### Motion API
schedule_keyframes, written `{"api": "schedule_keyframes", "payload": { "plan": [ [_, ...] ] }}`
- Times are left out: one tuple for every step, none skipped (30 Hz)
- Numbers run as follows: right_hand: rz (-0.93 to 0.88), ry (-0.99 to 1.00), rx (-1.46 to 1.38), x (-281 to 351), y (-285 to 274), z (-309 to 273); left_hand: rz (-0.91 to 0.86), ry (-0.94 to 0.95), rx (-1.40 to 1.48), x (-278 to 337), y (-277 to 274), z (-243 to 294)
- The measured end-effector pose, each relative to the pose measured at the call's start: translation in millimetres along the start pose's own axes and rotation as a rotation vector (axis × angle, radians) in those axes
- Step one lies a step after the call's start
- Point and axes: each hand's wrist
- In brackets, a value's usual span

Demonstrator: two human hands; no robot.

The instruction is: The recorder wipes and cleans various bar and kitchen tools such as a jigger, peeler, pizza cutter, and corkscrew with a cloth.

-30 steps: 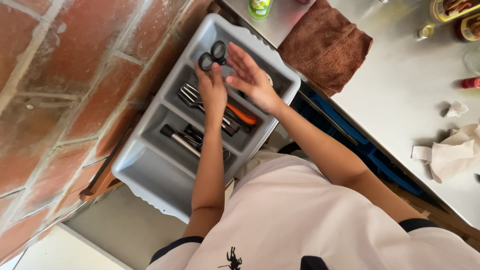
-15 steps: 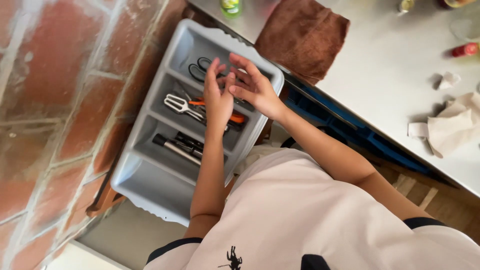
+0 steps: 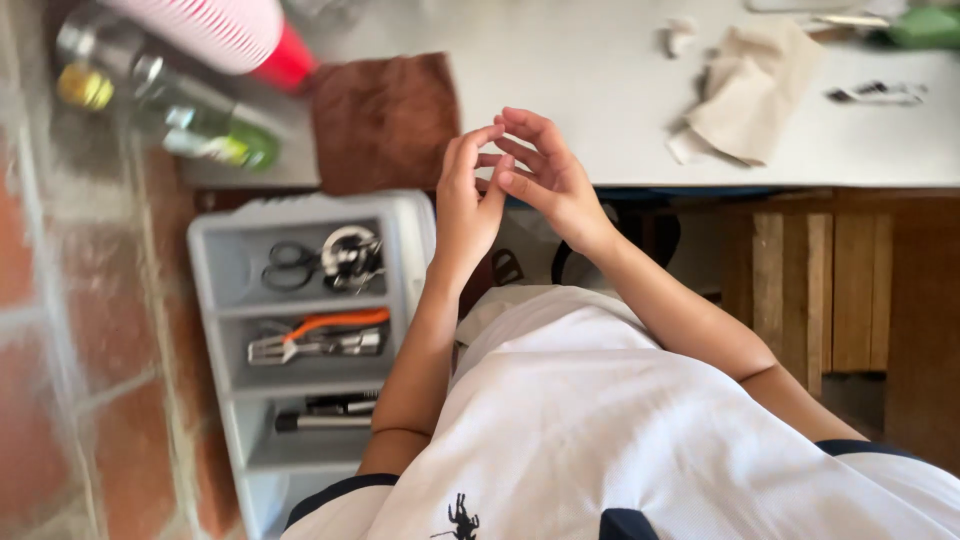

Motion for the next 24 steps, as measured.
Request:
{"api": "schedule_keyframes", "payload": {
  "plan": [
    [0.044,-0.015,-0.002,5.1,-15.3,-5.6,-0.044,0.011,0.011,-4.7,15.3,3.2],
    [0.128,0.004,-0.02,10.6,-30.4,-11.0,-0.109,0.017,0.012,-8.6,30.8,6.6],
    [0.211,0.022,-0.04,16.3,-45.1,-16.1,-0.175,0.024,0.013,-12.3,46.2,9.9],
    [0.249,0.011,-0.045,22.0,-63.0,-17.3,-0.213,0.032,0.02,-14.1,62.4,11.6],
    [0.324,-0.012,-0.044,27.6,-80.0,-18.2,-0.267,0.036,0.025,-16.0,78.2,13.0],
    [0.395,-0.034,-0.043,32.5,-96.5,-18.9,-0.316,0.041,0.028,-18.0,93.3,14.2],
    [0.428,-0.043,-0.047,37.4,-112.8,-20.6,-0.349,0.048,0.034,-19.3,108.6,16.3],
    [0.503,-0.05,-0.071,42.6,-128.9,-22.1,-0.388,0.049,0.039,-20.0,123.6,18.7],
    [0.577,-0.057,-0.095,48.2,-144.7,-23.5,-0.428,0.051,0.044,-20.4,138.4,21.2],
    [0.604,-0.066,-0.1,52.3,-156.7,-27.9,-0.456,0.057,0.048,-21.6,151.7,24.1],
    [0.659,-0.072,-0.104,56.2,-168.6,-32.1,-0.496,0.065,0.044,-22.9,164.8,26.9],
    [0.71,-0.076,-0.108,60.2,-180.9,-36.2,-0.532,0.07,0.04,-23.6,178.1,29.6],
    [0.734,-0.082,-0.113,62.7,-191.6,-40.0,-0.556,0.075,0.043,-25.8,191.5,31.7],
    [0.759,-0.099,-0.101,65.1,-202.2,-43.7,-0.585,0.084,0.036,-27.3,204.3,33.6],
    [0.783,-0.116,-0.089,67.0,-212.5,-47.3,-0.614,0.094,0.03,-29.3,216.9,35.3],
    [0.797,-0.119,-0.093,67.0,-224.5,-50.9,-0.628,0.097,0.031,-33.3,230.1,38.0],
    [0.813,-0.137,-0.086,66.8,-236.2,-54.4,-0.65,0.106,0.034,-37.6,243.1,40.5],
    [0.827,-0.151,-0.079,66.6,-247.2,-57.4,-0.669,0.112,0.036,-41.2,255.0,42.7],
    [0.839,-0.152,-0.083,66.8,-257.3,-58.8,-0.682,0.112,0.035,-45.5,266.0,44.6],
    [0.847,-0.157,-0.08,65.9,-269.4,-61.3,-0.698,0.117,0.032,-50.5,278.8,46.8],
    [0.856,-0.162,-0.076,65.1,-281.1,-63.7,-0.714,0.123,0.029,-55.6,291.3,48.9],
    [0.862,-0.163,-0.078,63.1,-289.8,-66.3,-0.72,0.123,0.028,-59.5,302.0,50.9],
    [0.867,-0.167,-0.089,61.1,-298.0,-68.7,-0.729,0.123,0.026,-63.3,312.1,52.9],
    [0.872,-0.172,-0.1,58.5,-305.9,-71.2,-0.737,0.122,0.023,-67.7,321.9,54.8]
  ]
}}
Point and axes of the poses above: each hand's wrist, its own x-axis away from the middle knuckle, its own y-axis out of the palm, z = x × y, and after that the axes turned 8 degrees about z, right-handed
